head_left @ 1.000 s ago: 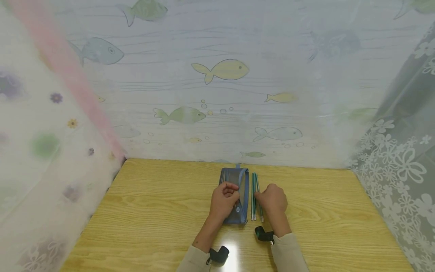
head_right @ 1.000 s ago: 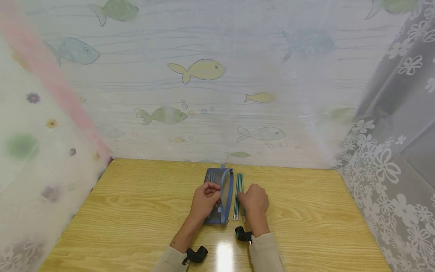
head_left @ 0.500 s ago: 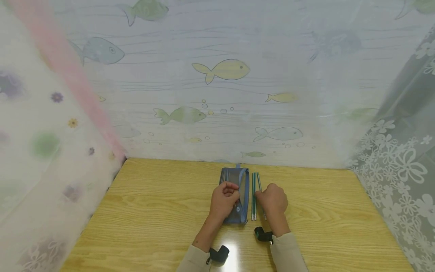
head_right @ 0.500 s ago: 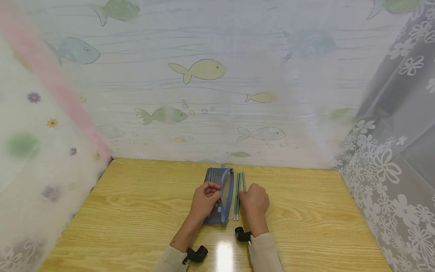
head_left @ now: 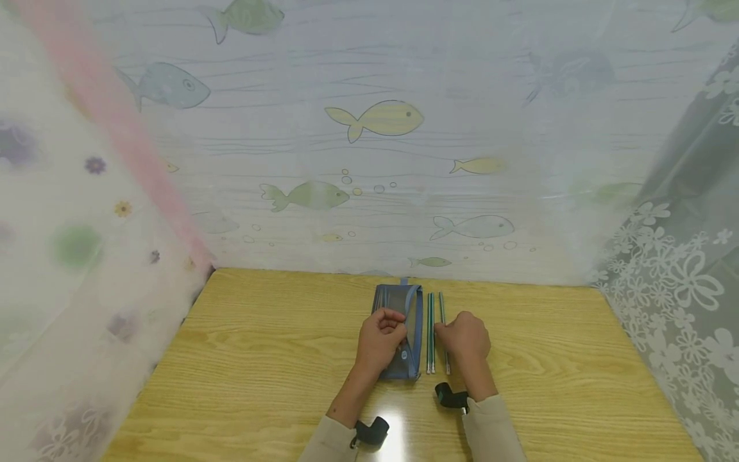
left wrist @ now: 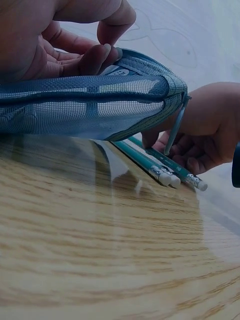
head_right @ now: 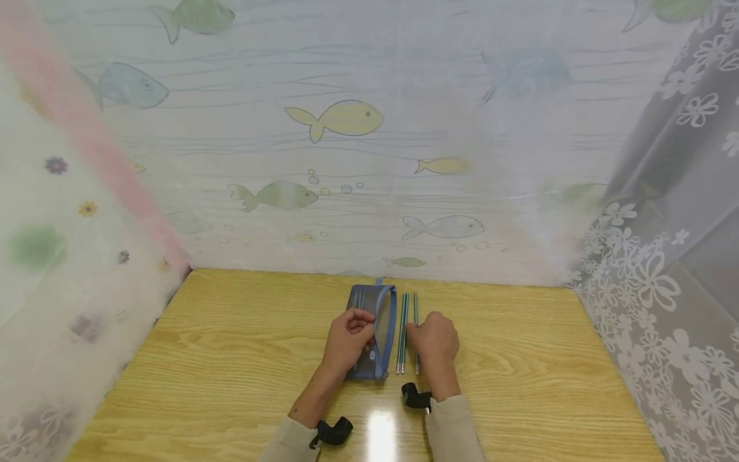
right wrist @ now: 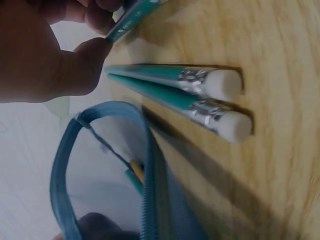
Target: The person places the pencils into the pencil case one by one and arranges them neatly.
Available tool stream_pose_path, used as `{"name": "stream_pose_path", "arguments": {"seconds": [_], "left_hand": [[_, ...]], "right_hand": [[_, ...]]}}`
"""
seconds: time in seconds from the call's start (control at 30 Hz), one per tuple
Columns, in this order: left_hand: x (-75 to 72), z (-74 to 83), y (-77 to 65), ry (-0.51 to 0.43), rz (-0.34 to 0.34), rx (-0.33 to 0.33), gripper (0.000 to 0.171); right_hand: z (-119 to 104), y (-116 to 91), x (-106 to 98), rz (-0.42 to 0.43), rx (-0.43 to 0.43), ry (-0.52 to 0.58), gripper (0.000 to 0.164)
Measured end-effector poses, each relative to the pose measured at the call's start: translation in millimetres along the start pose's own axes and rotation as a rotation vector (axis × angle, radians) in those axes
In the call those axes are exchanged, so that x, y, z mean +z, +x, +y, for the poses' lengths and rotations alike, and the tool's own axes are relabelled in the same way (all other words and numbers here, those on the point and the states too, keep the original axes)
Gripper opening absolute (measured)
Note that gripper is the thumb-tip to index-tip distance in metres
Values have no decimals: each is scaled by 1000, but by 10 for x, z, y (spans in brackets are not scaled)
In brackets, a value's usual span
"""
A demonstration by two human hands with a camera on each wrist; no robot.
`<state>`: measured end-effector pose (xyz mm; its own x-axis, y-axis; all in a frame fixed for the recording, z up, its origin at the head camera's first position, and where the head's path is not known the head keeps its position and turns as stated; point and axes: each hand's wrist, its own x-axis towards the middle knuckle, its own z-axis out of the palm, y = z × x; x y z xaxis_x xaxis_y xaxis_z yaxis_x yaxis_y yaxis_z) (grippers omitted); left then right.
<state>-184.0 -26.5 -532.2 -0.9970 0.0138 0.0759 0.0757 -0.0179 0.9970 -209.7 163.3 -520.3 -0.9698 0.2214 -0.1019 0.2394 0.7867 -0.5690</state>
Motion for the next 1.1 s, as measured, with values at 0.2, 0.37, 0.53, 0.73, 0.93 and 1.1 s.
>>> {"name": "stream_pose_path", "arguments": {"seconds": [0.2,0.37,0.53,0.73,0.93,1.1], "left_hand": [[3,1,0,0,-2,-4,17],[4,7,-4,-1,-4,-7,17],[4,-6,2,-4,-3,0,17],[-1,-17,5,-15,-7,5,17],[-7,-20,11,-22,-11,2,17],[-14,-21,13,-27,-15,4,16]], "right_hand": [[-40,-30,-81,-54,-11,63,52],[-59,-31,-116,-85,-31,110,52],[-59,-27,-132,-133,-71,198,53],[-94,-49,-172,-185,-119,259,48],[-110,-46,-181,-225,-132,296,43],[-141,-60,-198,-252,-126,321,36]]}}
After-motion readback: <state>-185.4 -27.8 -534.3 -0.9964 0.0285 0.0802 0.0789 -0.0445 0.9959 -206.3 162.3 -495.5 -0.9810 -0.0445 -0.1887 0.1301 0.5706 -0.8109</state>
